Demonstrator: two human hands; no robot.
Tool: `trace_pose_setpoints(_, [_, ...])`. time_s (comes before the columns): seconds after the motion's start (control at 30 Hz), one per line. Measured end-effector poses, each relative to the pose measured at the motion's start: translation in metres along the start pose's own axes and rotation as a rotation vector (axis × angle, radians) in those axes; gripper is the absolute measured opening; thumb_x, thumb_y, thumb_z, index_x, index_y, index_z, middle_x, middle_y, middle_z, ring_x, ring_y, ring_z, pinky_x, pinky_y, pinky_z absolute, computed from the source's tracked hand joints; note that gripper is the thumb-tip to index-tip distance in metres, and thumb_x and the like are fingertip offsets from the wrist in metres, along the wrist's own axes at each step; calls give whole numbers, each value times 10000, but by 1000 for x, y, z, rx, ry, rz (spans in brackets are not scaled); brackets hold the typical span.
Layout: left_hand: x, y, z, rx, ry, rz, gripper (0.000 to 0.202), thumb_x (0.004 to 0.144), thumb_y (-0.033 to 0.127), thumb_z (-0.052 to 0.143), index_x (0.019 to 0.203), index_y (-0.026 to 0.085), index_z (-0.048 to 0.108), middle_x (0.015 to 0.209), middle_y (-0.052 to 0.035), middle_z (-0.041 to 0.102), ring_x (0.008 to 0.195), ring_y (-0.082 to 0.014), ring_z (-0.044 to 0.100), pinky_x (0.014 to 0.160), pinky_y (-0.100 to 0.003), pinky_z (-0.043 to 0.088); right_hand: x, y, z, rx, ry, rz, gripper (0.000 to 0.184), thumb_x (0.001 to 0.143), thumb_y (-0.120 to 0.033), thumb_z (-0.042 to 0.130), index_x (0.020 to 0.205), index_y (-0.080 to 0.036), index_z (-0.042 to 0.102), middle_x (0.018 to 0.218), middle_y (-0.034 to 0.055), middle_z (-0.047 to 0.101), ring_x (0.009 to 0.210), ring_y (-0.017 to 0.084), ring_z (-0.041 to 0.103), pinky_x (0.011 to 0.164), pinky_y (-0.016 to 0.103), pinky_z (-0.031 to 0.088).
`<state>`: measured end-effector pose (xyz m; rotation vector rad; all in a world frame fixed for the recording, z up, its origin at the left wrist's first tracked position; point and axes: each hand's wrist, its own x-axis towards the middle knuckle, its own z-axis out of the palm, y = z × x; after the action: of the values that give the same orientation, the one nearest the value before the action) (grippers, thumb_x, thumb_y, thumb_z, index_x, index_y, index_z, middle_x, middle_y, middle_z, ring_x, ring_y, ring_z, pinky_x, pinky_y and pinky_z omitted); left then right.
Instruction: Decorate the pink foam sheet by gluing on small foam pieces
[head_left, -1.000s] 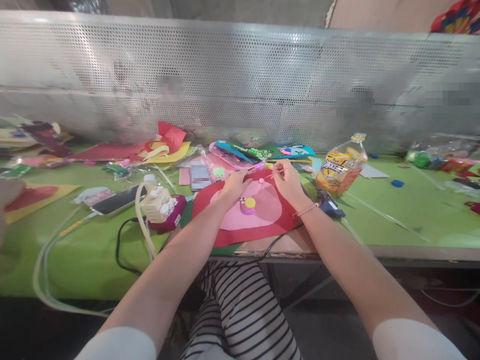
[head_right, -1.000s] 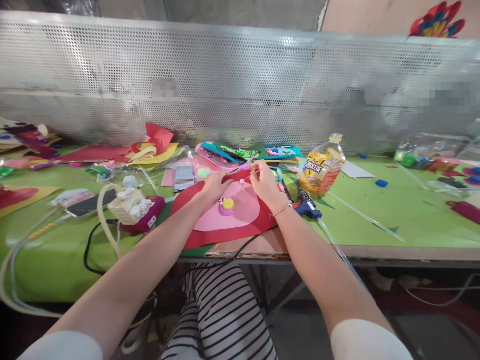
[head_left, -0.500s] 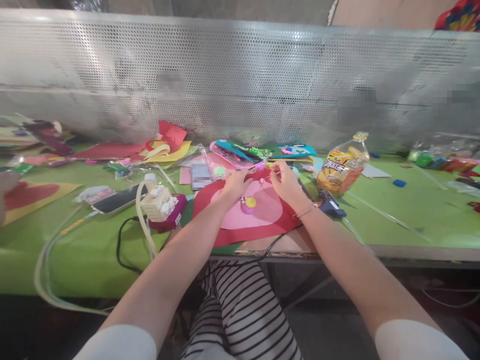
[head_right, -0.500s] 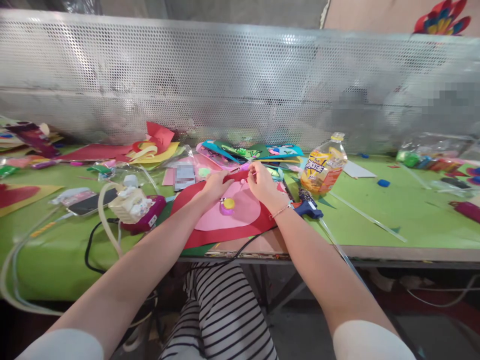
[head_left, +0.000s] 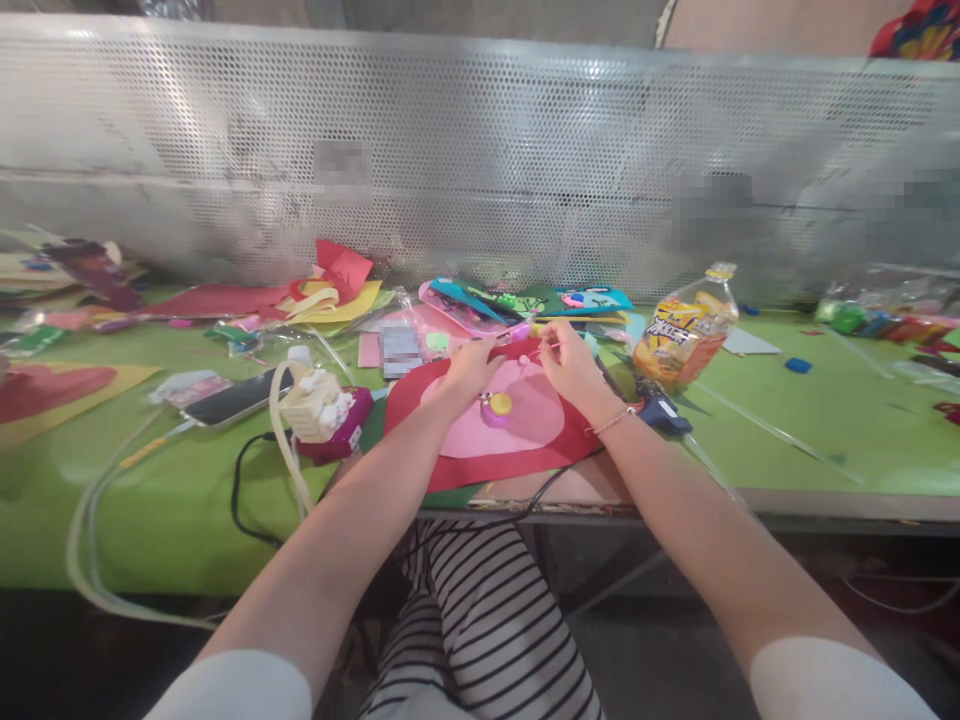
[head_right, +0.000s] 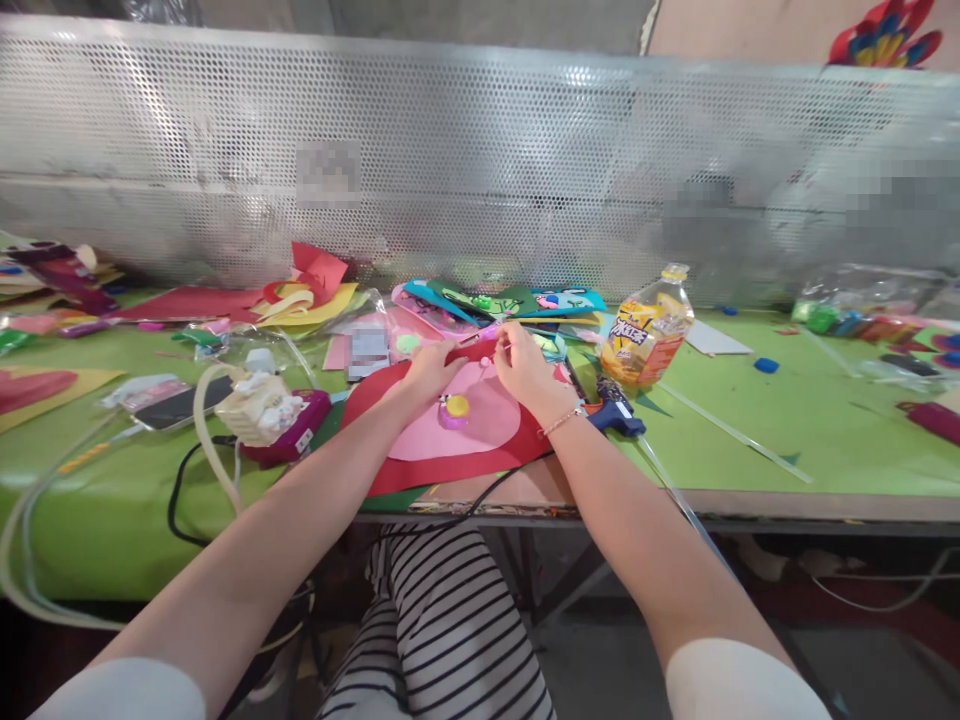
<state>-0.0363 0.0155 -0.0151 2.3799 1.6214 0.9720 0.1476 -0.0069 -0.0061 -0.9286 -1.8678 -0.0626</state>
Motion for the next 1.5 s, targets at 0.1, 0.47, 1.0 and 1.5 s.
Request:
trace_pose_setpoints(0.1, [0,-2,1,-11,12,18,334,857,321,495,1137,180,611,1029,-86,680,1027,-232,595,898,-326,397,0,-1,0,4,2,-1,108,831,-199,412,924,-217,465,859,68,563,805,203,554,744,375,462])
trace_pose_setpoints(0.47, [1,-1,1,35,-6,0,339,859,341,486,1136,190,609,1048,-88,680,1047,-236,586,935,-361,377,1,4,2,26,9,26,115,829,-208,422,937,-223,459,849,65,569,790,209,555,718,379,462])
trace_pose_setpoints(1.0, [2,-4,5,23,18,34,335,852,342,488,1118,184,618,1023,-90,683,994,-241,603,858,-350,413,0,3,2,3,-8,22,114,815,-173,424,915,-215,457,858,72,573,798,206,558,733,376,463])
trace_pose_setpoints(1.5, [0,-1,6,34,-20,28,373,853,340,494,1186,201,588,1063,-81,673,1041,-246,580,930,-374,383,1,3,2,-3,43,-38,77,840,-195,417,903,-221,453,844,61,540,787,193,538,727,357,469])
